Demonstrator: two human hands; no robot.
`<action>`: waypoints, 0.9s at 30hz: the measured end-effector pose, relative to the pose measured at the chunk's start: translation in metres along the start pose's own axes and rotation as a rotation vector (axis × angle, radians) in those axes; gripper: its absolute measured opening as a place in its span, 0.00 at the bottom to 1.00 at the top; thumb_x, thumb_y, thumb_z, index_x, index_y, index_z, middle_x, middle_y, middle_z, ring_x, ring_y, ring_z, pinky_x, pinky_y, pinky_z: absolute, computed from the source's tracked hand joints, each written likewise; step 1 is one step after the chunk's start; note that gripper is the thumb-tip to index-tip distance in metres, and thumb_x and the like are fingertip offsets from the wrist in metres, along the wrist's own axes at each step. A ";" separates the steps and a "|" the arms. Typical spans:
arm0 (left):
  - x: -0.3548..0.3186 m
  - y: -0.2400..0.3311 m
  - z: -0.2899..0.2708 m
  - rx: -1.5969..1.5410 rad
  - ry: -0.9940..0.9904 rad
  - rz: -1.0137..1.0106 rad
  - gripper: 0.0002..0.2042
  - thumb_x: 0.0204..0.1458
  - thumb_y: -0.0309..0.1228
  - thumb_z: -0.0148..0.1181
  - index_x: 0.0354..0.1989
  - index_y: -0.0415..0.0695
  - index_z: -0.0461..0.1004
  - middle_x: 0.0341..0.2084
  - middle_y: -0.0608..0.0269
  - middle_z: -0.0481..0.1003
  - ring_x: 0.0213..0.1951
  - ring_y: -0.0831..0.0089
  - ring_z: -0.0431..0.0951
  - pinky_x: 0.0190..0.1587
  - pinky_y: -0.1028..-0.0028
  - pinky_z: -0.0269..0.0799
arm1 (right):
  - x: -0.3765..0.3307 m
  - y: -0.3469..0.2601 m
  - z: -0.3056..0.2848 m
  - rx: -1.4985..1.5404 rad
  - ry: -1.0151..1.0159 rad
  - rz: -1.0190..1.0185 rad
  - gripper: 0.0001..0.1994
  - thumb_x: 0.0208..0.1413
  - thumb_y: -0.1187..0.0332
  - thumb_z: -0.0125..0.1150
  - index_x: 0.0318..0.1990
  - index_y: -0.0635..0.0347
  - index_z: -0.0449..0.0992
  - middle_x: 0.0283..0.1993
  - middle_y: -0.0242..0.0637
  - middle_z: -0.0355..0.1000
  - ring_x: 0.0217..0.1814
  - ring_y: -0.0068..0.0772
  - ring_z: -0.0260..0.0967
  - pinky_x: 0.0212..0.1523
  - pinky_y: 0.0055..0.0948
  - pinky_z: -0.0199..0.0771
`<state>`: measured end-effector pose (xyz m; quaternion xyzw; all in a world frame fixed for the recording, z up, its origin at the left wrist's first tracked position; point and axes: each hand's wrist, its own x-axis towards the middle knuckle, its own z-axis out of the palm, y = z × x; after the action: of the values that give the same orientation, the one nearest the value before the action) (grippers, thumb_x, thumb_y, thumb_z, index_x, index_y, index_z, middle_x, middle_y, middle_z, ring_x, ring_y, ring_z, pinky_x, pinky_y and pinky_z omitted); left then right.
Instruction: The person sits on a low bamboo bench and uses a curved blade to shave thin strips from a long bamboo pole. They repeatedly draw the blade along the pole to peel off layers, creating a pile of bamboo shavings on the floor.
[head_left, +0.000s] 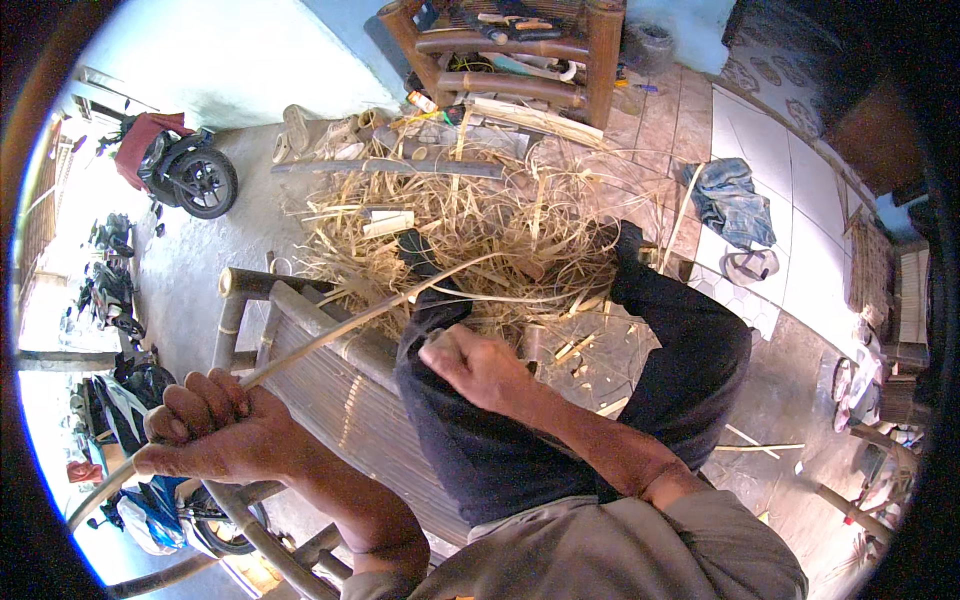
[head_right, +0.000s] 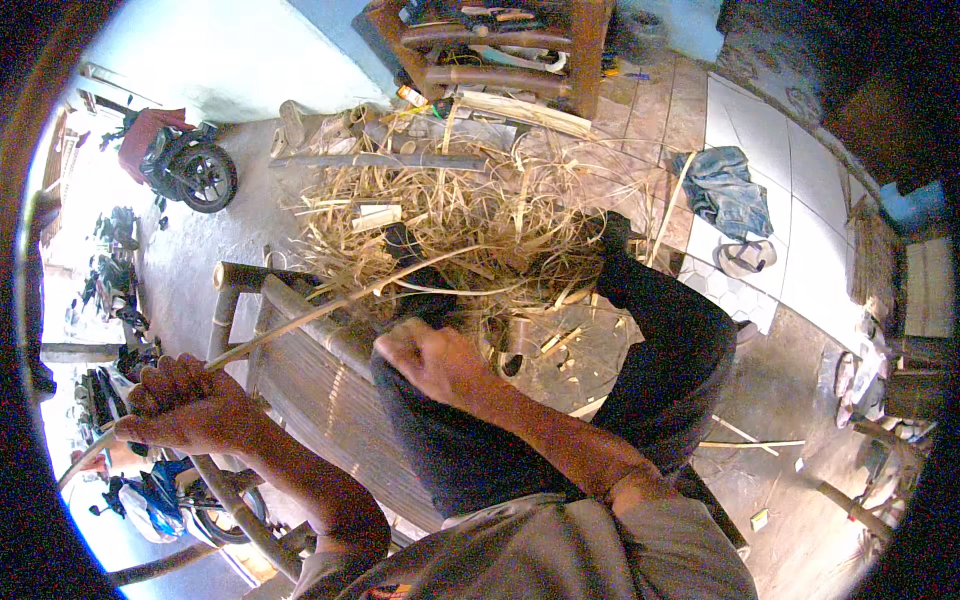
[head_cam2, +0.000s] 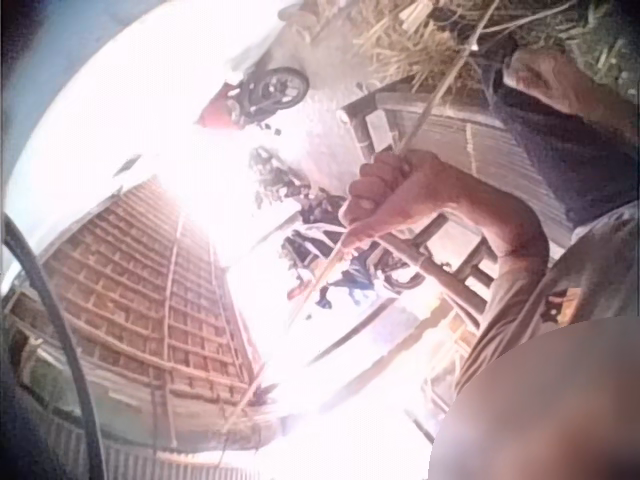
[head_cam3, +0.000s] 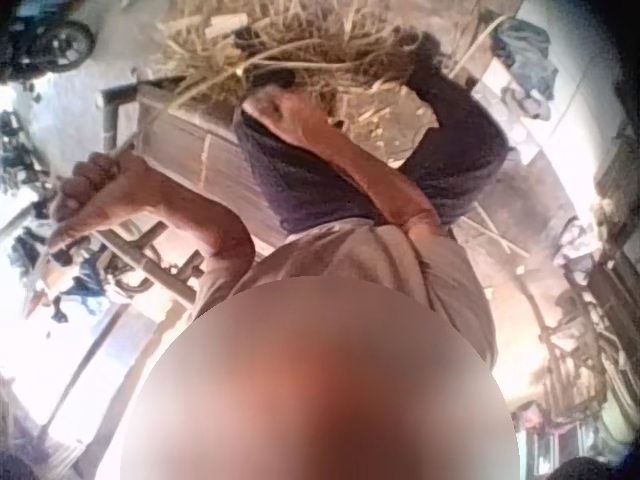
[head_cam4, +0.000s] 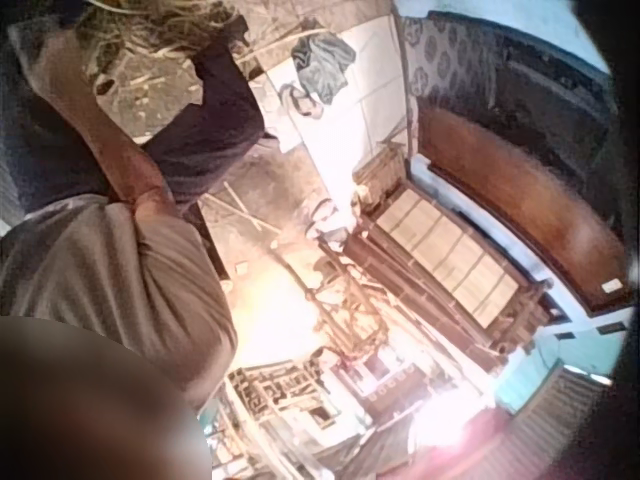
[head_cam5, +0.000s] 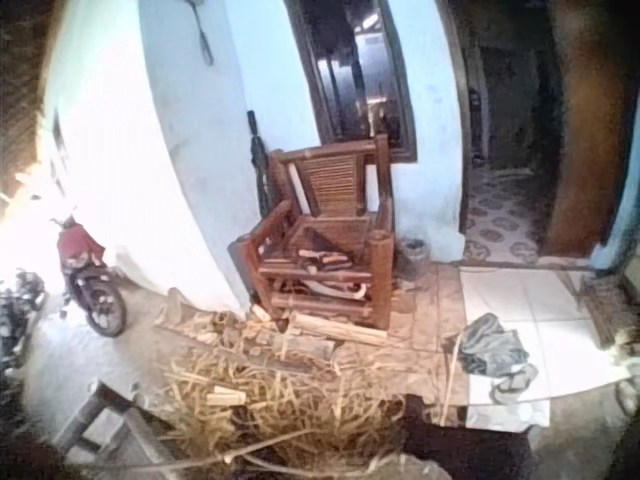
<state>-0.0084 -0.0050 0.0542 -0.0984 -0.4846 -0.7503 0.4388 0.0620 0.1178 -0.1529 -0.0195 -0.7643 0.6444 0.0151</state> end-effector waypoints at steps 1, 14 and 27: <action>-0.002 0.001 -0.002 -0.012 -0.009 -0.007 0.26 0.61 0.58 0.46 0.19 0.54 0.49 0.11 0.76 0.43 0.14 0.84 0.40 0.14 0.80 0.35 | -0.005 0.002 0.003 0.038 -0.061 -0.054 0.20 0.60 0.49 0.55 0.40 0.60 0.71 0.26 0.52 0.72 0.30 0.58 0.74 0.32 0.49 0.72; -0.037 -0.059 -0.026 0.071 -0.136 -0.196 0.27 0.63 0.59 0.37 0.19 0.51 0.52 0.10 0.72 0.49 0.13 0.81 0.50 0.13 0.79 0.44 | 0.020 0.056 -0.001 -0.175 0.096 0.156 0.27 0.60 0.43 0.51 0.38 0.63 0.74 0.31 0.55 0.75 0.35 0.56 0.76 0.37 0.48 0.76; -0.029 -0.107 -0.027 0.108 0.010 -0.165 0.27 0.61 0.59 0.43 0.19 0.54 0.47 0.09 0.75 0.45 0.12 0.83 0.44 0.12 0.81 0.40 | 0.026 0.043 -0.004 -0.116 -0.054 -0.025 0.23 0.60 0.47 0.54 0.38 0.63 0.72 0.27 0.52 0.75 0.32 0.59 0.75 0.33 0.50 0.74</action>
<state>-0.0640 0.0048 -0.0446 -0.0306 -0.5285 -0.7572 0.3825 0.0364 0.1303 -0.1944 0.0067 -0.8007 0.5990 0.0014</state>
